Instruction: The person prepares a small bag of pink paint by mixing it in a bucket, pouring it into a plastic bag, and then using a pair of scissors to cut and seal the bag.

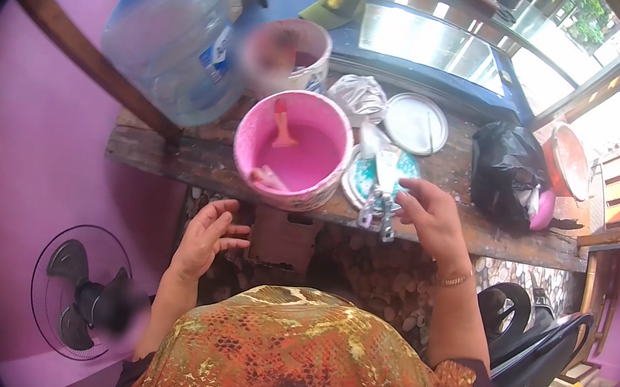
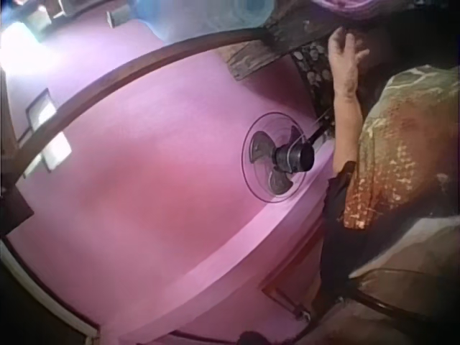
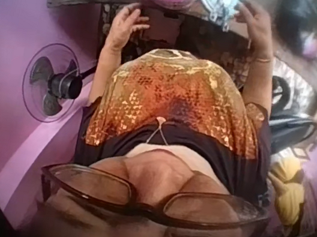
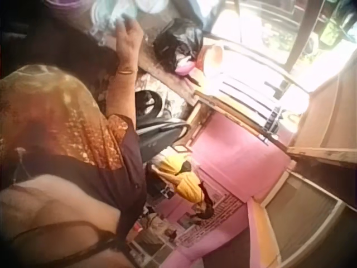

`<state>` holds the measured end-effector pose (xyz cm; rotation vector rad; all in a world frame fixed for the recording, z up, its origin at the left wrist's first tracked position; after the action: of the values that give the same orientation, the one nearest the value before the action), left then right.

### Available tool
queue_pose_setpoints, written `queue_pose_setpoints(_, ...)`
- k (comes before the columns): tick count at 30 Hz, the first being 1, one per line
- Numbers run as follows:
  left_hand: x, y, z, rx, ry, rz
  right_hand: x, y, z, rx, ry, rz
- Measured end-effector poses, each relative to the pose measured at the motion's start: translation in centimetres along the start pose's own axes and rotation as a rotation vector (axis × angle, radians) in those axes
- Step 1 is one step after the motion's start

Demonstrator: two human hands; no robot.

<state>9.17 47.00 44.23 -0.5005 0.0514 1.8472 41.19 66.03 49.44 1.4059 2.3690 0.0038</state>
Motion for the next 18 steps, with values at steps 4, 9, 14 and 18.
queue_pose_setpoints(4,1.2,-3.6,1.4,-0.276,-0.054,-0.130,4.8,-2.0,1.1,0.099,-0.072,-0.285)
queue_pose_setpoints(9,2.6,-5.4,2.4,-0.323,-0.046,-0.049,6.6,-7.3,2.0,0.071,0.190,-0.443)
queue_pose_setpoints(14,2.8,-6.9,2.8,-0.194,-0.035,-0.010,8.0,-7.2,3.0,0.193,0.063,-0.556)
queue_pose_setpoints(18,2.8,-7.5,0.6,-0.069,-0.032,0.235,9.4,-7.2,1.0,0.159,0.143,-0.502)
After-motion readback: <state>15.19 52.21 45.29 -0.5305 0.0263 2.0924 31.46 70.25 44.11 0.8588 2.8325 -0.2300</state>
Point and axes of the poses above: each hand's wrist, its own x-axis towards the middle knuckle, its own y-axis out of the back of the hand, z = x × y, the point moved 4 cm from there along x, towards the middle knuckle, and after that the axes turned 2 degrees about -y, right-handed, at the moved point
